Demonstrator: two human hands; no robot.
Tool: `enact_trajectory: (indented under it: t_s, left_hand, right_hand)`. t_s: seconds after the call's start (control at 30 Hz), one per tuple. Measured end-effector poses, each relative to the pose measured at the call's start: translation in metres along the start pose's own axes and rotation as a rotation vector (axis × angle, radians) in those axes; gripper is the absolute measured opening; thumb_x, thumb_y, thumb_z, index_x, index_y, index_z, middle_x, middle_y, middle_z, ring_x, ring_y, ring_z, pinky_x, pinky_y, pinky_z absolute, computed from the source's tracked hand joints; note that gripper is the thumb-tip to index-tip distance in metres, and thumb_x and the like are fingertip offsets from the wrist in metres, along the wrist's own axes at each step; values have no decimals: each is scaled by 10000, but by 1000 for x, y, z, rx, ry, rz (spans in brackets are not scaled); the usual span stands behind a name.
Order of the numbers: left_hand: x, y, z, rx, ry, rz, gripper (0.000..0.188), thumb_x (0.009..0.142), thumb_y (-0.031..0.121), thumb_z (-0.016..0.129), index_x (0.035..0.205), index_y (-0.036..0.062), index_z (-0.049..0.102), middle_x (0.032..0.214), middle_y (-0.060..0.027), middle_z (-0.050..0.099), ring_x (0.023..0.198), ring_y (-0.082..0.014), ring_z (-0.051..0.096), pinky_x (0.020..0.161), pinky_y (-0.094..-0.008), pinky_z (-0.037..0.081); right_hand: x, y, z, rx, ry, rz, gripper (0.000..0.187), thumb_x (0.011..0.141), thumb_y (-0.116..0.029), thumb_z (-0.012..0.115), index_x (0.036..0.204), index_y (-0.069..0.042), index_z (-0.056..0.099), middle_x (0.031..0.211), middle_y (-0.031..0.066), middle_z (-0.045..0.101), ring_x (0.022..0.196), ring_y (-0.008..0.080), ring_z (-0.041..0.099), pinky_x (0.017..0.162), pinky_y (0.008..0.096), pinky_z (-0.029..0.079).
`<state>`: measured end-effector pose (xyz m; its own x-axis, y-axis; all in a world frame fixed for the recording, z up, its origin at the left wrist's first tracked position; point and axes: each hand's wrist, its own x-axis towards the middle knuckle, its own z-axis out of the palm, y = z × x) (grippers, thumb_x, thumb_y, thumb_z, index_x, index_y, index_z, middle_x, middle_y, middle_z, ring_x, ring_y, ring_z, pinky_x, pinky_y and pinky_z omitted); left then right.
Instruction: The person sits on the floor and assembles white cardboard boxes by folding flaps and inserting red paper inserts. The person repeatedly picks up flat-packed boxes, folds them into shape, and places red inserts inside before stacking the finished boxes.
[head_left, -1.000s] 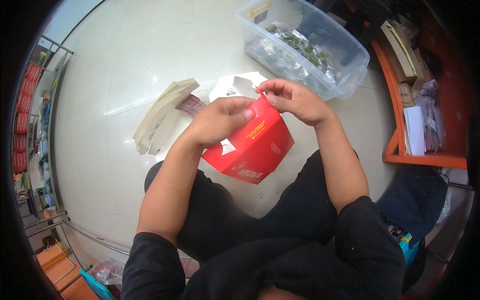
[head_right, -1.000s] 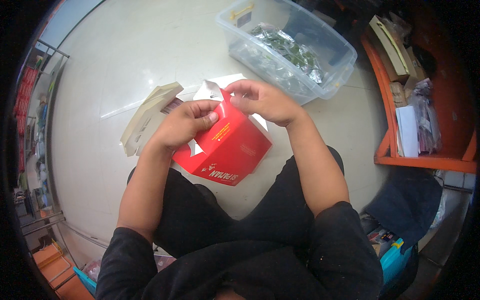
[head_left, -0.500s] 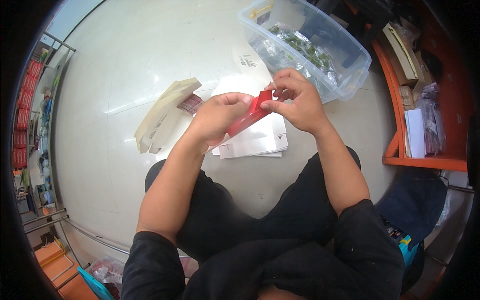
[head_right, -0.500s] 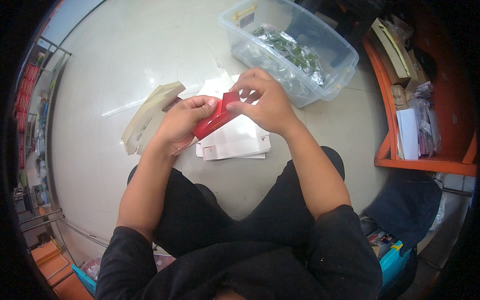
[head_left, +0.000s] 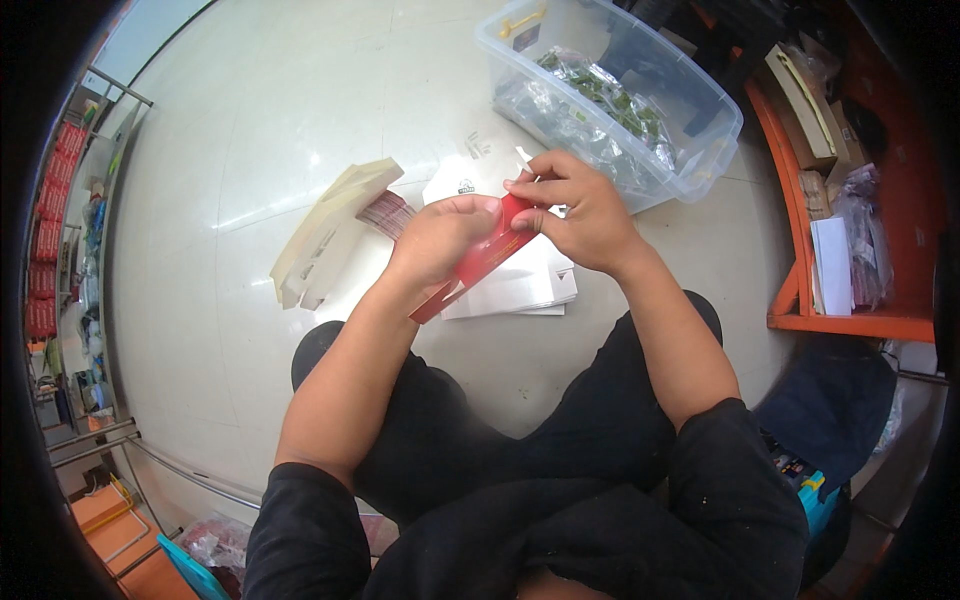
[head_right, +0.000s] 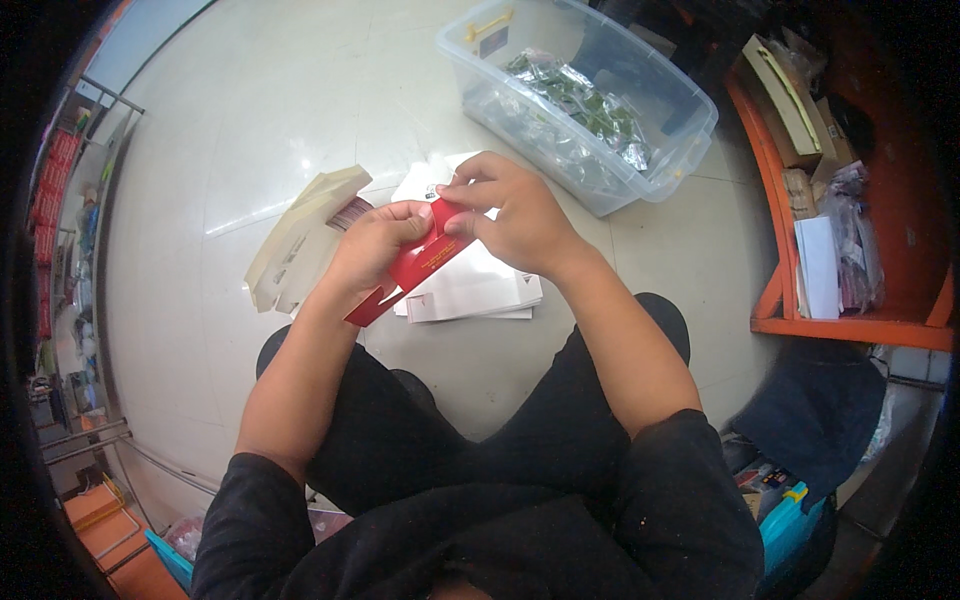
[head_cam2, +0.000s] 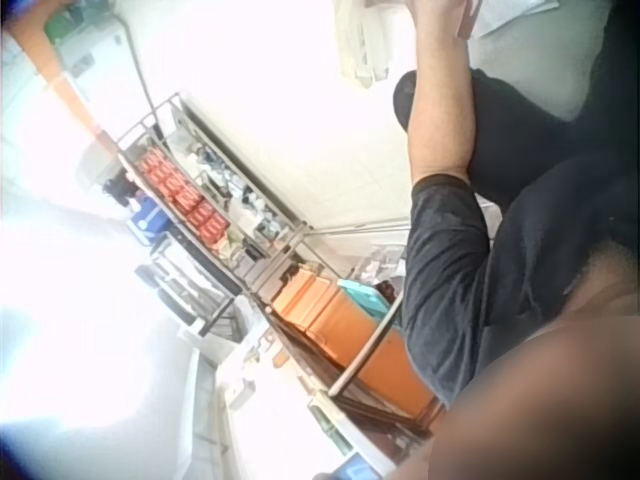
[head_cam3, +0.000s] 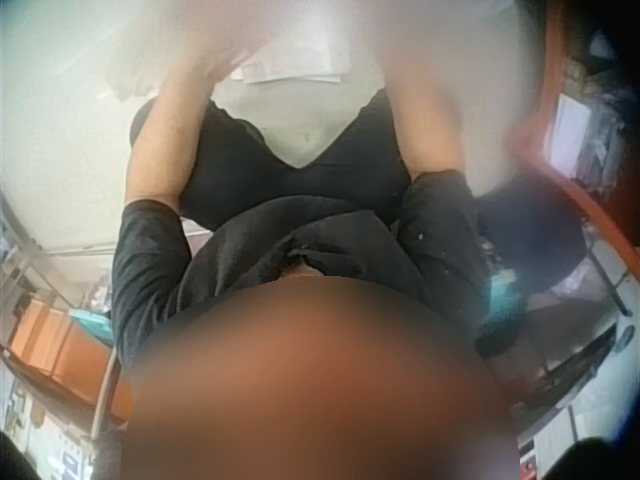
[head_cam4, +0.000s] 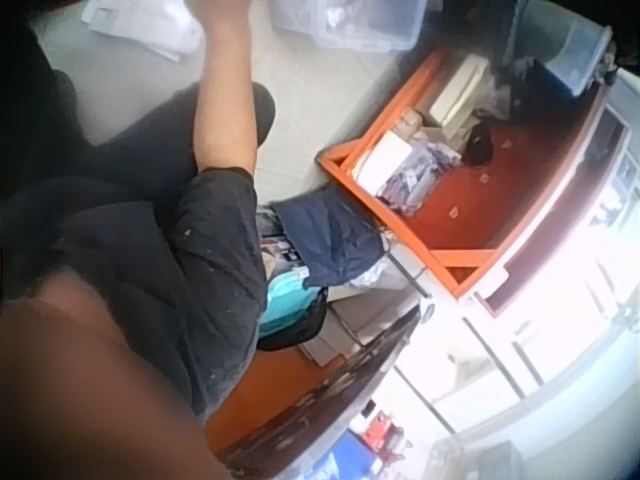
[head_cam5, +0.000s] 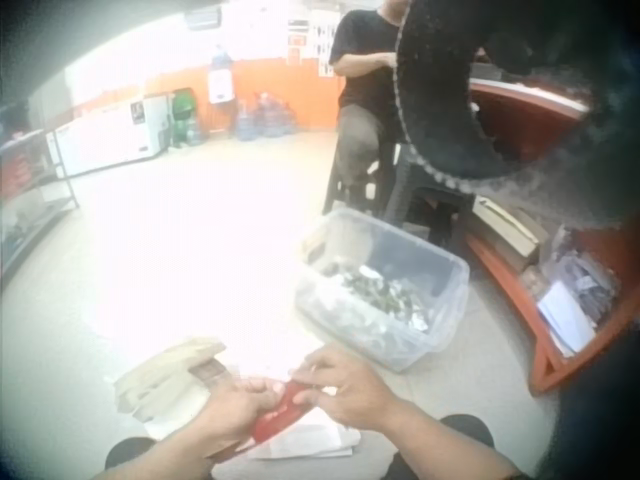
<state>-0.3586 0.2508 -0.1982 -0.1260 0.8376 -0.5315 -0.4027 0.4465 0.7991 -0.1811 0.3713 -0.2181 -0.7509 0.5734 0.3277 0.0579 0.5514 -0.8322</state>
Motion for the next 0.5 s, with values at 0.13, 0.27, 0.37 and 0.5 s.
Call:
enact_trajectory:
  t_s: [0.13,0.27,0.37,0.5]
  left_hand:
    - [-3,3,6,129,23,32,254,1012,235,614,1128,23,694,1012,-81,703,879,-121,661,770,-264,532]
    - [-6,5,10,237,37,62,265,1004,236,627,1128,13,700,997,-84,709,876,-120,662,767,-270,533]
    - [-5,2,13,107,12,59,204,1030,156,589,1126,-13,652,1043,-113,697,841,-136,682,745,-280,573]
    - [-3,0,10,-59,10,28,234,1016,163,606,1161,-17,641,1070,-124,691,886,-144,679,772,-278,563]
  right_hand:
    - [3,4,-11,191,-39,106,293,779,-79,851,1063,-49,786,1078,61,647,941,164,653,835,290,538]
    - [0,5,-12,282,-22,154,298,769,-91,867,1054,-53,791,1056,52,632,917,144,639,819,279,526]
    - [-3,2,-7,73,-33,3,286,772,-118,875,1038,-56,793,1057,49,631,898,144,637,796,280,520]
    - [-4,-2,1,68,-22,9,302,764,-153,887,1036,-63,793,1031,47,639,919,165,638,797,293,521]
